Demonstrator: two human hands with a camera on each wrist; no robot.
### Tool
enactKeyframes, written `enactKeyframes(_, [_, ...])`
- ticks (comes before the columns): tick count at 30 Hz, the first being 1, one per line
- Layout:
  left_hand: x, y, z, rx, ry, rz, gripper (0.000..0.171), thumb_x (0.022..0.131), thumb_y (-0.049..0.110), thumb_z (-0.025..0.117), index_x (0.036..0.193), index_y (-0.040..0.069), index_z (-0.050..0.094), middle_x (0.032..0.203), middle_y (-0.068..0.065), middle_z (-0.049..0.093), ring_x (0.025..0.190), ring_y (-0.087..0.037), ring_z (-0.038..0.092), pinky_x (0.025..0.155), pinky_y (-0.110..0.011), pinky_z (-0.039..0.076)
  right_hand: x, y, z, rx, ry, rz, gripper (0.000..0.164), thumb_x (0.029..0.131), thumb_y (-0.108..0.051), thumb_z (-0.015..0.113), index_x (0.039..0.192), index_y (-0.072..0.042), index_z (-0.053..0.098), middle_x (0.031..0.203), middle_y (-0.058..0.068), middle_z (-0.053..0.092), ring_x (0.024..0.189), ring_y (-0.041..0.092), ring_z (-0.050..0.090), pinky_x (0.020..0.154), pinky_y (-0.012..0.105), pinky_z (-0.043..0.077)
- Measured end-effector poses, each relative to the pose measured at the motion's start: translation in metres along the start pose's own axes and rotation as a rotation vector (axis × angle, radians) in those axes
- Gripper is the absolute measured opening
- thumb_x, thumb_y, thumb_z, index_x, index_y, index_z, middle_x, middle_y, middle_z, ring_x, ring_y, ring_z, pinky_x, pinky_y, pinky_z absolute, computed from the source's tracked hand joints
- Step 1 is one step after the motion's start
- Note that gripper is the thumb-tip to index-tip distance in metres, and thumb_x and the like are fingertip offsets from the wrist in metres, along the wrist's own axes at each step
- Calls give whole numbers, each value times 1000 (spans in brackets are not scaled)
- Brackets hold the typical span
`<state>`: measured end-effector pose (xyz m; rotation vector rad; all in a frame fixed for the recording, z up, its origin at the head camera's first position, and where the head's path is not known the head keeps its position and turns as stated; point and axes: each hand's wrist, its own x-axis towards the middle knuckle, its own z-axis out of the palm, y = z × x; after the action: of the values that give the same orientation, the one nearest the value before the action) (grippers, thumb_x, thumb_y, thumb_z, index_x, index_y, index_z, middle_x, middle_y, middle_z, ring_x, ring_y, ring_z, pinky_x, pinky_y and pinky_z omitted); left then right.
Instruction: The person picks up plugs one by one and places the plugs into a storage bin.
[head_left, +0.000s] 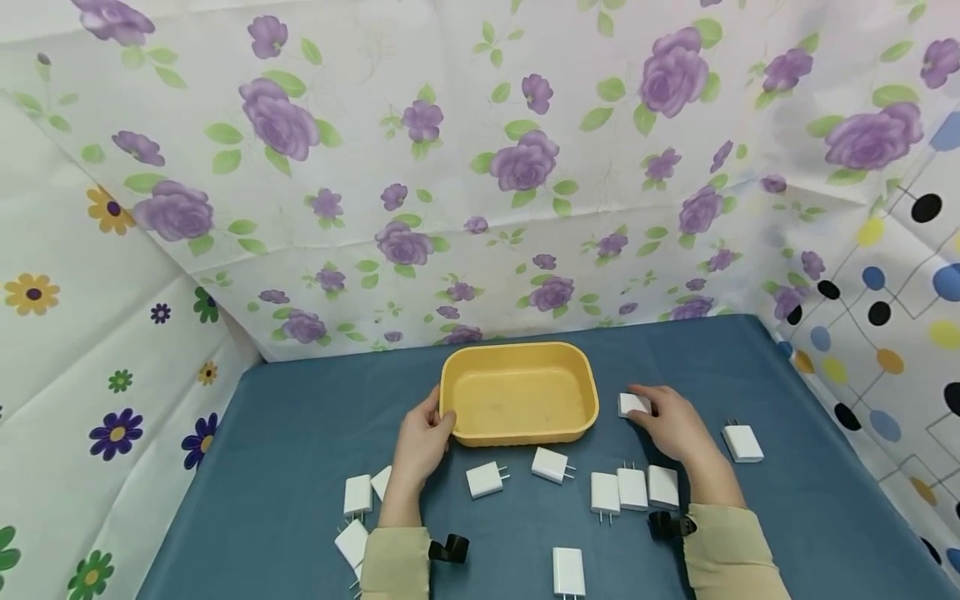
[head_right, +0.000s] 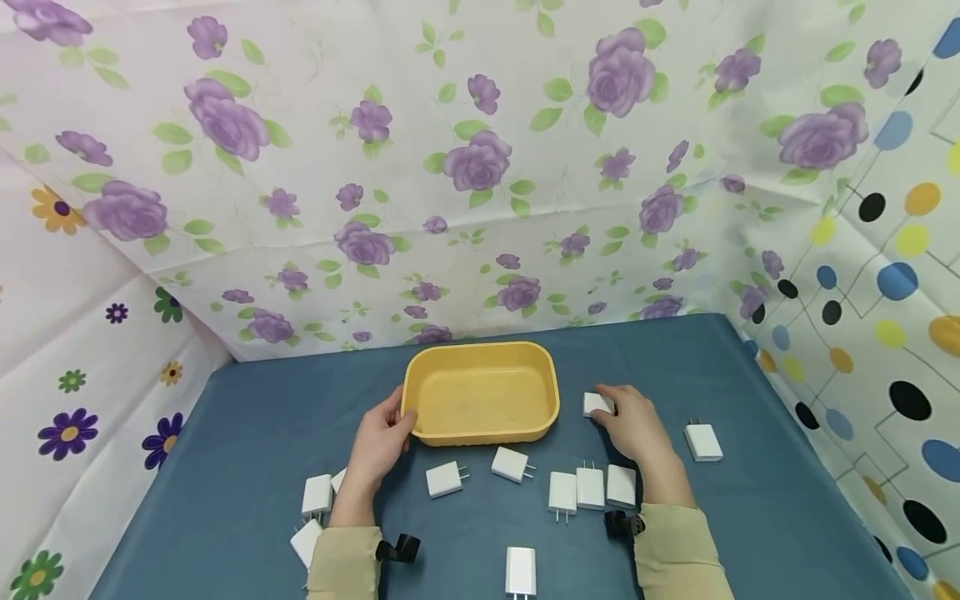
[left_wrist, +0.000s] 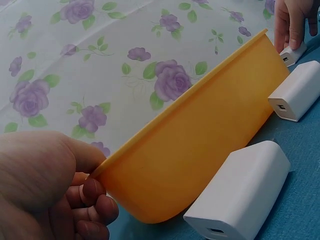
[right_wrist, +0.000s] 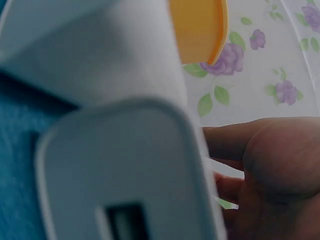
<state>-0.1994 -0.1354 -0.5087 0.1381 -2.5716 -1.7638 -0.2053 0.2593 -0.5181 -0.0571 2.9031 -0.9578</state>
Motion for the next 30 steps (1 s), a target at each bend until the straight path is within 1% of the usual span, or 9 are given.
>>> enactKeyframes(6, [-2, -3, -1, 4, -3, -13, 62, 103, 12, 62, 162, 1, 45, 65, -2, 50, 52, -19, 52, 50, -27, 41, -2, -1, -1, 3, -17, 36, 53, 106, -16, 68, 154, 1, 55, 141, 33, 58, 128, 53, 56, 104, 70, 47])
enactKeyframes(13, [-2, -3, -2, 2, -5, -7, 61, 104, 11, 62, 162, 1, 45, 65, -2, 51, 51, -18, 52, 50, -27, 40, -4, -4, -6, 5, -7, 97, 55, 104, -22, 71, 153, -1, 57, 151, 34, 53, 140, 58, 45, 108, 73, 40])
enactKeyframes(18, [0, -2, -2, 5, 2, 3, 61, 103, 11, 62, 161, 2, 46, 64, -2, 51, 51, -19, 51, 49, -27, 40, -1, 0, -7, 8, -24, 99, 56, 104, -22, 71, 153, 1, 57, 149, 36, 53, 138, 58, 47, 108, 72, 42])
enactKeyframes(20, [1, -3, -1, 14, 4, 10, 61, 103, 12, 62, 161, 2, 47, 64, -2, 51, 51, -18, 51, 49, -28, 39, -1, 2, -8, 4, -28, 93, 56, 104, -23, 71, 153, 2, 56, 148, 36, 54, 136, 58, 48, 106, 72, 43])
enactKeyframes(22, [1, -3, 0, 34, 8, 19, 60, 103, 13, 62, 160, 2, 48, 65, -1, 49, 52, -17, 49, 50, -27, 37, -1, 3, -9, -2, -24, 81, 57, 104, -22, 71, 153, 3, 56, 143, 36, 57, 131, 56, 53, 102, 71, 46])
enactKeyframes(25, [2, -5, 1, 72, 22, 25, 58, 104, 15, 61, 159, 2, 50, 67, 0, 47, 54, -16, 45, 52, -28, 35, -2, 4, -10, -14, -10, 53, 57, 102, -23, 72, 150, 5, 57, 130, 32, 64, 115, 49, 61, 93, 66, 52])
enactKeyframes(27, [2, -4, 1, 95, 35, 31, 57, 105, 16, 61, 159, 2, 50, 69, 0, 46, 57, -16, 42, 55, -29, 33, -2, 5, -10, -14, -5, 40, 58, 102, -24, 72, 150, 6, 57, 123, 30, 66, 107, 43, 63, 87, 62, 54])
enactKeyframes(29, [2, -4, 0, 105, 42, 34, 56, 106, 18, 61, 159, 3, 51, 71, -1, 46, 59, -17, 43, 57, -30, 34, -2, 4, -10, -17, -9, 36, 58, 102, -26, 71, 150, 6, 57, 121, 28, 67, 104, 40, 63, 85, 61, 54])
enactKeyframes(30, [2, -4, -1, 110, 46, 38, 56, 106, 18, 62, 159, 3, 51, 72, -1, 46, 61, -18, 44, 59, -30, 34, -1, 4, -9, -18, -14, 37, 59, 102, -27, 71, 150, 6, 57, 122, 29, 67, 105, 41, 64, 86, 61, 54])
